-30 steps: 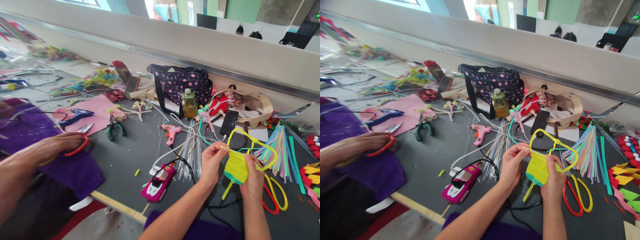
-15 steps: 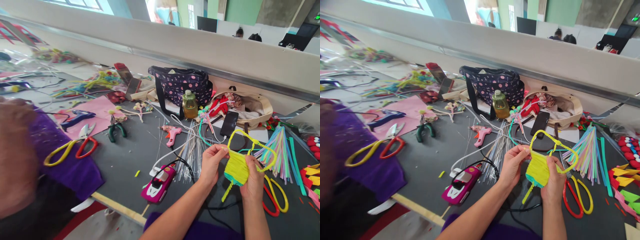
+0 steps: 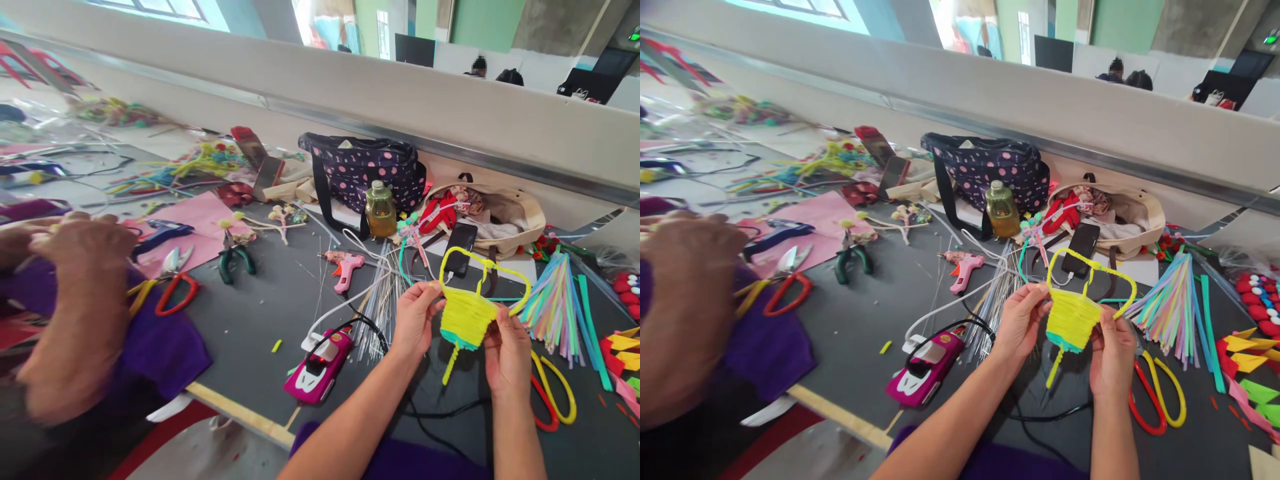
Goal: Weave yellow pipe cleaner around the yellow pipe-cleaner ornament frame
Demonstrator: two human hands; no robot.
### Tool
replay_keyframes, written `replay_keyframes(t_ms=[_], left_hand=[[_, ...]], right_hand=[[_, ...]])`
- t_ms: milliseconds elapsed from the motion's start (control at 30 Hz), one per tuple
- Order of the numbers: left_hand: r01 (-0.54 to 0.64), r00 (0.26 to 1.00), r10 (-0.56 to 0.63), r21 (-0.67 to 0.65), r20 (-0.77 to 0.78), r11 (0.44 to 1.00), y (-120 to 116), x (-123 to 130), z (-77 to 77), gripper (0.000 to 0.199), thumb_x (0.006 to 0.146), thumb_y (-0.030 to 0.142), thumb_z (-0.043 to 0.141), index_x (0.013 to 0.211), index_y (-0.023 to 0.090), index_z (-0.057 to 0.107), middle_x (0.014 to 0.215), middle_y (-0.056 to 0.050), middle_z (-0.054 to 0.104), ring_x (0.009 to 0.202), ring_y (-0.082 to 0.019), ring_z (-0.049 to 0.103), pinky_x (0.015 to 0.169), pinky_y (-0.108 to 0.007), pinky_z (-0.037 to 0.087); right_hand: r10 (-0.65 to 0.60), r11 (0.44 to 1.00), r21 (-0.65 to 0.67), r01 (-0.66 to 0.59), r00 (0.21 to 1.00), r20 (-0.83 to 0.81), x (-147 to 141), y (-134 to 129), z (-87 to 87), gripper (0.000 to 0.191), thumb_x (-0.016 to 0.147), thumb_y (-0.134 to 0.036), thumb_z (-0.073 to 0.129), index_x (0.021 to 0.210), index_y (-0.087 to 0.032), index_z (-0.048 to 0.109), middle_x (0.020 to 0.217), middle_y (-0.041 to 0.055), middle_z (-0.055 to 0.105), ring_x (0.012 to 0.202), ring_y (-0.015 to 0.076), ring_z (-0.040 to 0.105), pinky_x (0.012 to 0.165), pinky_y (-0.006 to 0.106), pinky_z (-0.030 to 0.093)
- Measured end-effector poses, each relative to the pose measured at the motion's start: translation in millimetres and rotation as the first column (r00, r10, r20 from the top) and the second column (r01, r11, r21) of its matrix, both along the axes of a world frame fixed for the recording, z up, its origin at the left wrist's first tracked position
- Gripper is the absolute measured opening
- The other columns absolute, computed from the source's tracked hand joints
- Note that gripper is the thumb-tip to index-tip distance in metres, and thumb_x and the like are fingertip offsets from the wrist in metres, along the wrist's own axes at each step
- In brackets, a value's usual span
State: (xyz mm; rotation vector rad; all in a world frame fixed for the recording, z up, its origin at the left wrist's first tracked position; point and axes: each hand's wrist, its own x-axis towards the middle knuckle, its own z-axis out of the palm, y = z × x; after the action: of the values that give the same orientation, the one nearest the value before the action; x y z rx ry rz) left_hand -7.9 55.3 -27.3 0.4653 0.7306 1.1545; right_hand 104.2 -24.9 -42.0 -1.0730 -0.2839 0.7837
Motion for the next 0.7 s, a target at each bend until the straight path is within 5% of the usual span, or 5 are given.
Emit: replay_keyframes(t_ms=[167,700], left_hand=[[0.013,1.0,-0.013,-0.012,0.004,1.0,-0.9,0.1,1.2,0.024,0.054,0.024,0.082,0.061,0.012,0.062,0.072,0.0,0.064,0.062,-0.007,0.059,0.054,-0.015,0.05],[0.021,0.999,-0.019,0.044,-0.04,0.999,-4.9,1.7,0.9,0.025,0.056,0.027,0.082,0.063,0.013,0.063,0.075,-0.003,0.066,0.064,-0.01,0.06,0.054,-0.017,0.052]], right_hand=[[-0.061,0.998,-0.016,0.062,0.997,0.04,2.8,1.1,-5.6,0.027,0.066,-0.041,0.077,0.076,-0.019,0.067,0.069,-0.0026,0.066,0.061,0.0117,0.06,0.061,0.026,0.049],[-0.038,0.999,0.013,0.038,0.998,0.049,4.7,0.0,-3.2,0.031,0.069,-0.044,0.073,0.088,-0.019,0.069,0.075,0.0008,0.068,0.065,0.0158,0.062,0.062,0.03,0.05]])
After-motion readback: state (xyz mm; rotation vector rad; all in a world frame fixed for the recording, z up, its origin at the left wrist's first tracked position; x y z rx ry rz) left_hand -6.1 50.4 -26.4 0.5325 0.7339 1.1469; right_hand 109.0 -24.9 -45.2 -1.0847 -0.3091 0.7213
